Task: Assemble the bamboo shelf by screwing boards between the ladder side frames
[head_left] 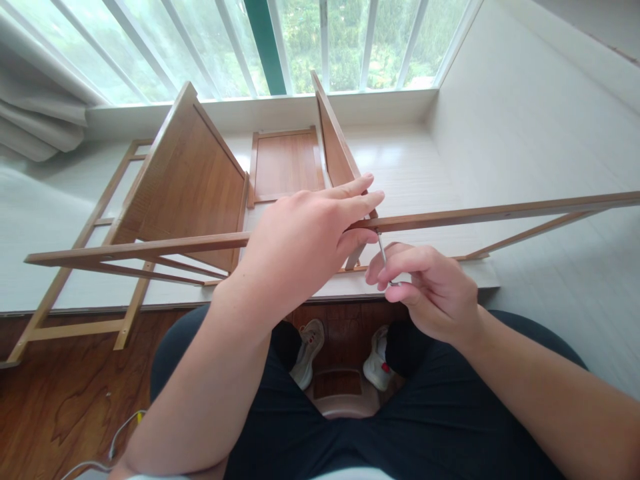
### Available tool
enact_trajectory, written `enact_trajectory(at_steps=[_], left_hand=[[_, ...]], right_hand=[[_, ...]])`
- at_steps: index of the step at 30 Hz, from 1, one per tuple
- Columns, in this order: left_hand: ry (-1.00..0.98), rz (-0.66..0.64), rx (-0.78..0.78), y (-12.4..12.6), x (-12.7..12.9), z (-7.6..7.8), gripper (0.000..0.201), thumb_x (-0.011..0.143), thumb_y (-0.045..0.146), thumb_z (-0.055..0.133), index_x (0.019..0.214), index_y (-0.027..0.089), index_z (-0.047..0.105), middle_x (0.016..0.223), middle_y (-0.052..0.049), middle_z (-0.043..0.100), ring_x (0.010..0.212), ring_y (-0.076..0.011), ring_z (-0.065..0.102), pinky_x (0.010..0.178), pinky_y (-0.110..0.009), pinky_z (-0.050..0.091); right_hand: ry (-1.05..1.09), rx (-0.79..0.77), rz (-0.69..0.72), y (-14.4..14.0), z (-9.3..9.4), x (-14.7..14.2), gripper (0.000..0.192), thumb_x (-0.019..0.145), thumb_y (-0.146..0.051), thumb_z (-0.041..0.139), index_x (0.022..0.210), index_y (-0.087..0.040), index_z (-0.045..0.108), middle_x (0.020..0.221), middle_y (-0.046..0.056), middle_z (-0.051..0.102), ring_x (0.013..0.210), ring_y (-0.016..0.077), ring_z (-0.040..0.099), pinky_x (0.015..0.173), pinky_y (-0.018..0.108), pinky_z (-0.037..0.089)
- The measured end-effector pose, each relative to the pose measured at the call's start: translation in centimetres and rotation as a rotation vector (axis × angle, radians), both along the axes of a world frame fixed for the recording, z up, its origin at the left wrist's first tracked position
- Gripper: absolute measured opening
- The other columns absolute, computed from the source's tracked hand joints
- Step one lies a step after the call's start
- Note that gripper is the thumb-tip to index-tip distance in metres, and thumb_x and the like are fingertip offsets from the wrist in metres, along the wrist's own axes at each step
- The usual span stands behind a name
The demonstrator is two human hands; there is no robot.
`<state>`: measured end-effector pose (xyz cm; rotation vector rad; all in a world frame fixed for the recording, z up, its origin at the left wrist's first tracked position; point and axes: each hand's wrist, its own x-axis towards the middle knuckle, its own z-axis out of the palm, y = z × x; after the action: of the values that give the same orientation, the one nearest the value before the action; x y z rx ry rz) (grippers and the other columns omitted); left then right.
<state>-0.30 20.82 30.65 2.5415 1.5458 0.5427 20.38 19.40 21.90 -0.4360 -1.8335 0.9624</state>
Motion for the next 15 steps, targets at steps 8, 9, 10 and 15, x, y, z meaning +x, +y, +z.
enact_trajectory(at_steps=[8, 9, 10, 15], left_hand=[[0.008, -0.003, 0.014, -0.04, 0.05, -0.01, 0.028, 0.095, 0.029, 0.063, 0.121, 0.033, 0.073, 0.151, 0.004, 0.059, 0.110, -0.0250, 0.075, 0.095, -0.037, 0.061], [0.008, -0.006, 0.013, -0.02, 0.03, -0.04, 0.028, 0.096, 0.029, 0.063, 0.121, 0.033, 0.073, 0.151, 0.004, 0.059, 0.110, -0.0248, 0.075, 0.095, -0.037, 0.061], [0.008, -0.009, 0.013, 0.00, 0.01, -0.07, 0.028, 0.096, 0.029, 0.062, 0.121, 0.033, 0.073, 0.151, 0.004, 0.059, 0.111, -0.0247, 0.075, 0.095, -0.036, 0.061], [0.008, -0.018, 0.016, 0.02, -0.04, -0.17, 0.027, 0.096, 0.030, 0.061, 0.120, 0.033, 0.073, 0.152, 0.004, 0.059, 0.112, -0.0247, 0.074, 0.094, -0.036, 0.061]], right_hand=[[-0.029, 0.101, -0.017, 0.22, 0.46, -0.23, 0.020, 0.096, -0.012, 0.065, 0.116, -0.014, 0.068, 0.099, 0.009, 0.072, 0.097, 0.0218, 0.070, 0.086, 0.039, 0.059], [-0.043, 0.128, -0.025, 0.25, 0.57, -0.24, 0.020, 0.096, -0.011, 0.064, 0.116, -0.014, 0.068, 0.099, 0.009, 0.071, 0.095, 0.0208, 0.070, 0.085, 0.038, 0.059], [-0.062, 0.158, -0.038, 0.27, 0.68, -0.23, 0.020, 0.096, -0.011, 0.064, 0.115, -0.014, 0.069, 0.098, 0.009, 0.070, 0.092, 0.0195, 0.068, 0.082, 0.036, 0.059], [-0.171, 0.322, -0.199, 0.02, 1.00, -0.10, 0.019, 0.096, -0.011, 0.063, 0.111, -0.017, 0.074, 0.095, 0.006, 0.062, 0.084, 0.0156, 0.063, 0.074, 0.030, 0.057]])
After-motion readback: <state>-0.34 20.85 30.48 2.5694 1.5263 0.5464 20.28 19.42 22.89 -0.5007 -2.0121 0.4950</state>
